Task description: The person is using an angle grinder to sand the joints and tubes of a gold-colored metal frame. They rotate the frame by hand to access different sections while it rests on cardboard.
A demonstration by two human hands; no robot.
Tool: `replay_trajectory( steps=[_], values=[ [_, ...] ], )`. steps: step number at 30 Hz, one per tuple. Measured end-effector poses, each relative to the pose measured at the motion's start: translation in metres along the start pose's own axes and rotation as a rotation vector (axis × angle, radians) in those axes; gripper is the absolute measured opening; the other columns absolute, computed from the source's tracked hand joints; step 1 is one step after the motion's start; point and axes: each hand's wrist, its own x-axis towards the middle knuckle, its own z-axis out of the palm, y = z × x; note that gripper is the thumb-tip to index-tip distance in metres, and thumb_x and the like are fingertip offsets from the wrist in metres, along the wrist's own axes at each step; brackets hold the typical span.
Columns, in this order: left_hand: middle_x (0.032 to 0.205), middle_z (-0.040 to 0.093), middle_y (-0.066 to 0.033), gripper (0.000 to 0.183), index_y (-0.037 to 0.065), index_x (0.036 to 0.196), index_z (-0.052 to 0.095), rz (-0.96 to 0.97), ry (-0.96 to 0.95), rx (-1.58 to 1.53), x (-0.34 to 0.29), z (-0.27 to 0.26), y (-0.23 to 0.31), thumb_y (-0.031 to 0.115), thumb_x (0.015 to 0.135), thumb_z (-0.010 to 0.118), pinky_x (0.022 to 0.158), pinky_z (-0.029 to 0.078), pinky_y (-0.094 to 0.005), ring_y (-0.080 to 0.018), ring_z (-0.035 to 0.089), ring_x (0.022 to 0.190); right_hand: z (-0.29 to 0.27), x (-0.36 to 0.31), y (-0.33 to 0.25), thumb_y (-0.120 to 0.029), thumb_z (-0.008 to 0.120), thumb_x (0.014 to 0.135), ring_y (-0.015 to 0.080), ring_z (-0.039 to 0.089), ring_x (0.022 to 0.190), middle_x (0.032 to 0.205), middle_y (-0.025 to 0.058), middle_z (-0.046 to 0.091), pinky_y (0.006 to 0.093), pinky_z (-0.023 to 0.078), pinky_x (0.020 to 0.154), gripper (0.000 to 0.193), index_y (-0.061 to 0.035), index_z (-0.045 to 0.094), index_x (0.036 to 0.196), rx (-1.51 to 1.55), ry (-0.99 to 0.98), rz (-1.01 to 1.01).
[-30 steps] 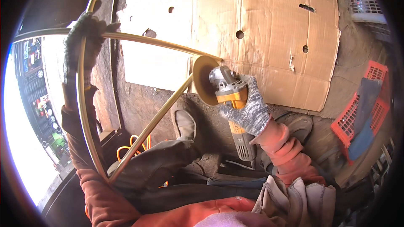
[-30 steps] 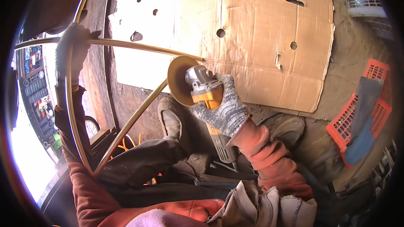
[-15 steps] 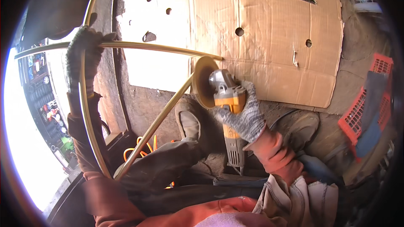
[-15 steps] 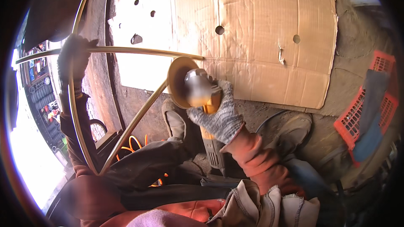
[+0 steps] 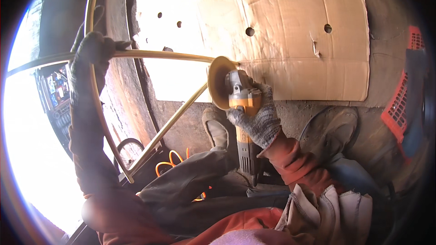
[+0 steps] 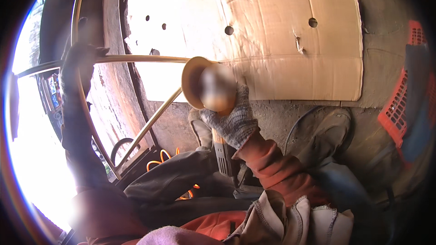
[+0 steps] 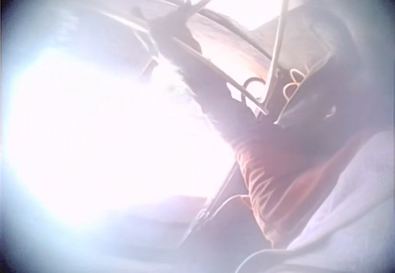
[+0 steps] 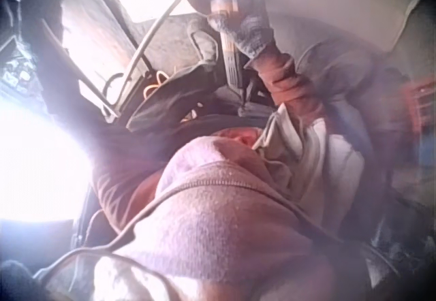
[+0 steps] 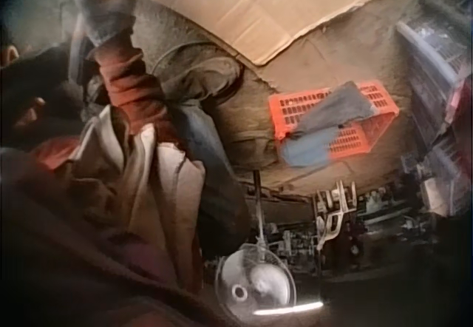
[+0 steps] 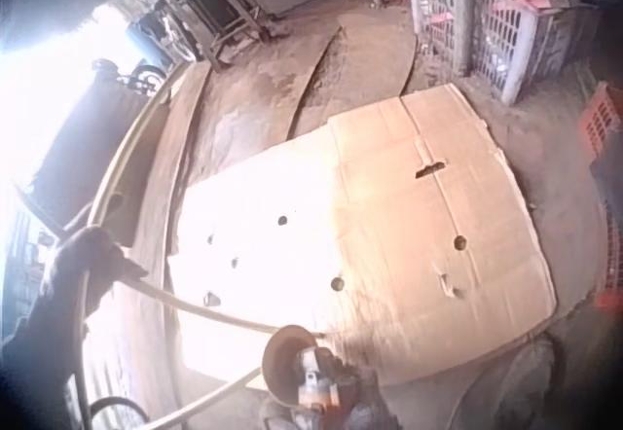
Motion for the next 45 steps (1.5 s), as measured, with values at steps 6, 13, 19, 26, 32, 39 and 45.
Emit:
replay_trajectory(
  steps=[6, 13, 19, 26, 32, 39, 45],
  values=[
    [0.088, 0.059, -0.0123, 0.030, -0.001, 0.095, 0.057, -0.081, 0.045, 0.084, -0.019, 0.017, 0.013, 0.028, 0.098, 0.052, 0.097, 0.050, -0.0538, -0.0278, 0.064, 0.084, 0.001, -0.009, 0.012, -0.013, 0.082, 0.073, 0.0203, 0.058, 0.108, 0.120, 0.0141, 0.054, 0.0341, 0.051, 0.091, 0.075, -0.0038, 0.034, 0.130, -0.015, 0.027, -0.045],
    [0.066, 0.036, -0.0003, 0.022, 0.008, 0.083, 0.053, -0.140, 0.236, 0.133, -0.048, 0.033, 0.019, 0.021, 0.099, 0.046, 0.093, 0.052, -0.0516, -0.0154, 0.045, 0.061, -0.001, 0.004, -0.002, -0.012, 0.081, 0.074, 0.0188, 0.059, 0.106, 0.118, 0.0135, 0.055, 0.0336, 0.052, 0.089, 0.077, -0.0038, 0.031, 0.131, 0.122, -0.033, 0.042],
    [0.068, 0.040, -0.0015, 0.016, 0.004, 0.088, 0.055, -0.078, 0.157, 0.043, -0.059, 0.018, 0.005, 0.017, 0.096, 0.051, 0.089, 0.053, -0.0501, -0.0168, 0.048, 0.065, -0.002, 0.002, -0.004, -0.015, 0.082, 0.075, 0.0202, 0.060, 0.107, 0.119, 0.0134, 0.055, 0.0354, 0.053, 0.089, 0.078, -0.0044, 0.032, 0.133, 0.041, 0.026, 0.049],
    [0.071, 0.046, -0.0068, 0.041, -0.011, 0.127, 0.045, -0.055, 0.119, 0.005, -0.074, -0.003, -0.002, 0.013, 0.094, 0.051, 0.088, 0.053, -0.0513, -0.0223, 0.052, 0.067, -0.009, 0.005, -0.004, -0.015, 0.083, 0.074, 0.0214, 0.059, 0.109, 0.121, 0.0139, 0.055, 0.0356, 0.052, 0.091, 0.078, -0.0042, 0.033, 0.132, 0.071, -0.021, 0.078],
    [0.073, 0.055, -0.0132, 0.046, -0.012, 0.132, 0.046, 0.030, 0.146, 0.027, -0.068, 0.023, 0.008, 0.014, 0.094, 0.052, 0.086, 0.056, -0.0528, -0.0289, 0.063, 0.076, -0.003, 0.000, -0.010, -0.011, 0.081, 0.076, 0.0184, 0.060, 0.105, 0.117, 0.0113, 0.057, 0.0337, 0.052, 0.090, 0.072, -0.0033, 0.036, 0.132, 0.081, 0.007, -0.009],
    [0.095, 0.070, -0.0217, 0.063, -0.009, 0.141, 0.037, -0.026, 0.194, 0.250, -0.072, 0.018, 0.019, 0.022, 0.092, 0.060, 0.091, 0.054, -0.0537, -0.0322, 0.070, 0.089, -0.010, 0.006, -0.007, -0.009, 0.081, 0.075, 0.0179, 0.059, 0.107, 0.120, 0.0116, 0.056, 0.0331, 0.053, 0.089, 0.073, -0.0038, 0.037, 0.133, 0.169, -0.031, 0.109],
    [0.090, 0.069, -0.0218, 0.057, -0.010, 0.138, 0.041, -0.042, 0.256, 0.222, -0.072, 0.028, 0.018, 0.018, 0.091, 0.059, 0.090, 0.055, -0.0515, -0.0322, 0.070, 0.088, -0.010, 0.003, -0.003, -0.017, 0.080, 0.076, 0.0207, 0.060, 0.107, 0.118, 0.0157, 0.055, 0.0346, 0.052, 0.089, 0.074, -0.0023, 0.033, 0.131, 0.061, 0.006, 0.002]
  ],
)
